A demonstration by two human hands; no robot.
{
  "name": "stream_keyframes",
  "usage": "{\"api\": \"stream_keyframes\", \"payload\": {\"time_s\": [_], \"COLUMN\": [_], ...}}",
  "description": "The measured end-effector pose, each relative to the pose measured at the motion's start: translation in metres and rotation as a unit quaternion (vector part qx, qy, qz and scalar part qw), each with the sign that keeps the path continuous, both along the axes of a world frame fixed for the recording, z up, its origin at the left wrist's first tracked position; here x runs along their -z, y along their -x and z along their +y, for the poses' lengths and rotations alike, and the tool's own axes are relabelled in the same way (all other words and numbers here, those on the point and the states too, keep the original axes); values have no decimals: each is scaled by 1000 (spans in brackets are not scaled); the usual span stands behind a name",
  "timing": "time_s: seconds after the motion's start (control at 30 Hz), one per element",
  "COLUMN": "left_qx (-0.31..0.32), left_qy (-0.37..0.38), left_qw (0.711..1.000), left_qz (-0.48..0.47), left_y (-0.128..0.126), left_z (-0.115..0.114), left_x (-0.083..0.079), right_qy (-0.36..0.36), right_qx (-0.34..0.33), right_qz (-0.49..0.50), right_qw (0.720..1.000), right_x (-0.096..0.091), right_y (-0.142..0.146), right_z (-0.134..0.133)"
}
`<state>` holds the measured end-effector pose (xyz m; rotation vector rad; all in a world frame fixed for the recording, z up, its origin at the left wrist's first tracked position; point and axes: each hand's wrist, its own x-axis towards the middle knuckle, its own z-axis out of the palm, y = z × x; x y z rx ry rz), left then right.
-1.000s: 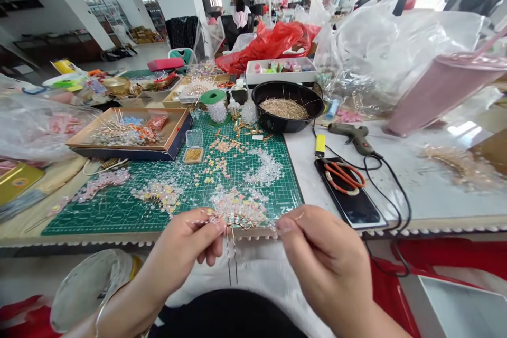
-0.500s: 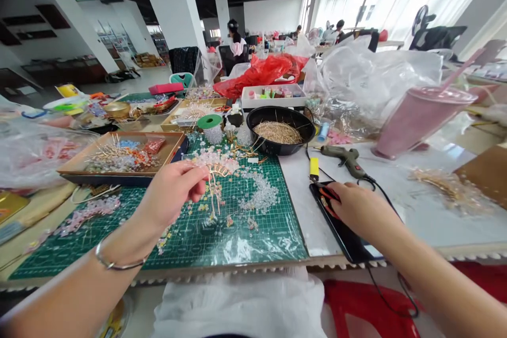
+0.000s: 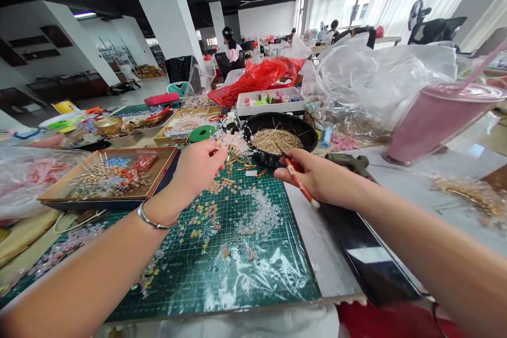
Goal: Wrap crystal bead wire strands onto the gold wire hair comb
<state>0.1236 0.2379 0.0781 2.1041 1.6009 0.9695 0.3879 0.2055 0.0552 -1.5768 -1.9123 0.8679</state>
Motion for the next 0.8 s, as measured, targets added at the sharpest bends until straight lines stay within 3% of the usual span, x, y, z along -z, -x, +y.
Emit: {"api": "stream_keyframes", "payload": {"time_s": [0.33,0.6,0.8], "left_qx": [4,4,12], "left_qy": [-38,-47,-44], "left_qw": [996,996,998], "left_qz": [75,78,46], "left_y": [-12,-14,-18], "left_z": [31,40,43], "left_x": [4,5,0], "right_qy": [10,1,0], "right_qx": [-31,15,-4], "right_qz": [-50,-104,-175], "right_qw": [998,994,985], "right_x": [-8,-7,-11], "right_y": [7,0,-2], "right_z": [49,67,74]}}
